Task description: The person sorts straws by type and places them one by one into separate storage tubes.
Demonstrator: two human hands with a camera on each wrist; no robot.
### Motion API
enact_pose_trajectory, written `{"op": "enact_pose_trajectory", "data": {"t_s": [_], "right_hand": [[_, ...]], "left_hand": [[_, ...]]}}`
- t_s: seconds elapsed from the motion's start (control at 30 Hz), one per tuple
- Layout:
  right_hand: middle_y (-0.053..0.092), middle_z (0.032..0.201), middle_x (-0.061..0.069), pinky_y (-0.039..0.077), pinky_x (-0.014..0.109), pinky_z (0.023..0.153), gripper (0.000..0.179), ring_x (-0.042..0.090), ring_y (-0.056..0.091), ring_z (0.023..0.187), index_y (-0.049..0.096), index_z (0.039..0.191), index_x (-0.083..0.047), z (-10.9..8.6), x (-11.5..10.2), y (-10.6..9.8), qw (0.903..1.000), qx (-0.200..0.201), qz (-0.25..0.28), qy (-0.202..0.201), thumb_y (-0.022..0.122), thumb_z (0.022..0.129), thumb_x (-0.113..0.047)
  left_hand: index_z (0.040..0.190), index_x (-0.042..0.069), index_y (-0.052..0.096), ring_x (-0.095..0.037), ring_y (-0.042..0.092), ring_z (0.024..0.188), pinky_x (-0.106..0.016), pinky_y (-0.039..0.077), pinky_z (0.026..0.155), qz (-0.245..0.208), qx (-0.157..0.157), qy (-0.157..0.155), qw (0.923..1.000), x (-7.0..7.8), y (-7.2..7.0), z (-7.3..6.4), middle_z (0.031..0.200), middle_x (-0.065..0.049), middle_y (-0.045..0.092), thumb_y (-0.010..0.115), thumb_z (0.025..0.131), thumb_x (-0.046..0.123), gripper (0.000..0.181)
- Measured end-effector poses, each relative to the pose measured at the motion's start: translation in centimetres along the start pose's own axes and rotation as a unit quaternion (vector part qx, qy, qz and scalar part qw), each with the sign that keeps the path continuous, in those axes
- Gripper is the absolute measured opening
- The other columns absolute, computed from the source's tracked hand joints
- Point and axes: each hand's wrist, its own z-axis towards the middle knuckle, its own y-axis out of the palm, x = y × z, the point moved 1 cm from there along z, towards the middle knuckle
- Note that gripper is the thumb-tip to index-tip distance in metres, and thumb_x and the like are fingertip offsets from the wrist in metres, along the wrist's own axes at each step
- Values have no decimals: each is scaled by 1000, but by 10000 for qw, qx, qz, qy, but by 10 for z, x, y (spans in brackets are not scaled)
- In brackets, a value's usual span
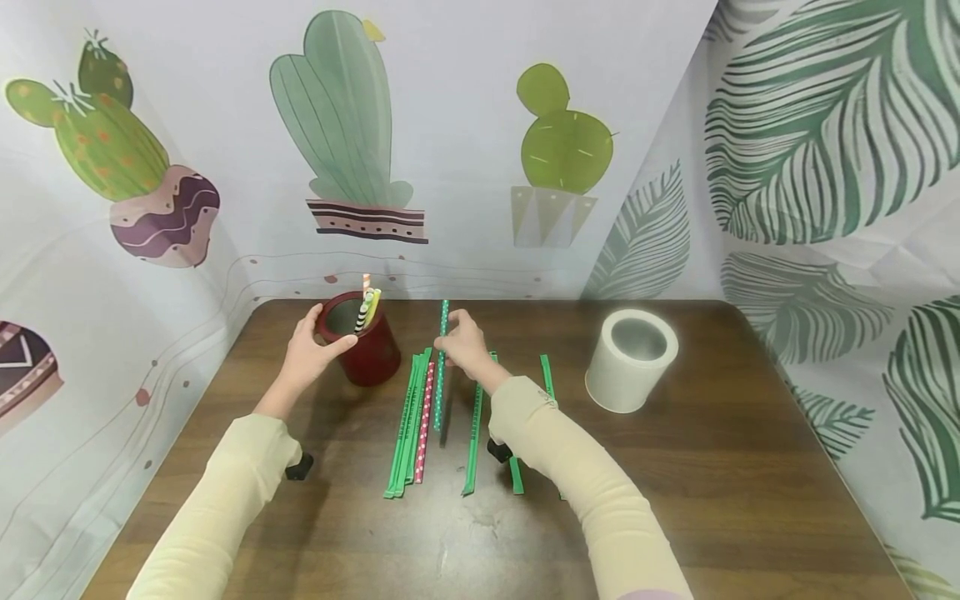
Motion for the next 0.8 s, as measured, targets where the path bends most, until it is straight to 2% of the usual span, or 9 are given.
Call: {"op": "enact_pose_trajectory", "data": {"t_s": [0.37,0.6,0.8], "right_hand": [[45,72,4,50,46,66,36,17,49,56,38,114,-5,-4,-41,-11,9942,167,905,-560,47,80,3],[43,69,3,48,24,49,34,17,49,54,35,108,-8,-3,-58,-13,9864,264,1306,-957,47,79,6],[43,72,3,49,23,49,35,14,51,54,34,107,-9,-1,-74,-8,9803,331,1519,-1221,47,79,7]], "left_hand": [[141,10,17,-32,25,129,-51,28,100,73,-12,-14,10000,0,0,1,142,-15,23,68,70,49,96],[141,12,17,-30,26,129,-49,28,101,46,23,-9,10000,1,0,-1,142,-15,25,68,70,47,94],[141,11,17,-31,26,128,-50,28,101,43,-1,-29,10000,1,0,-1,142,-15,24,68,70,48,95]]}}
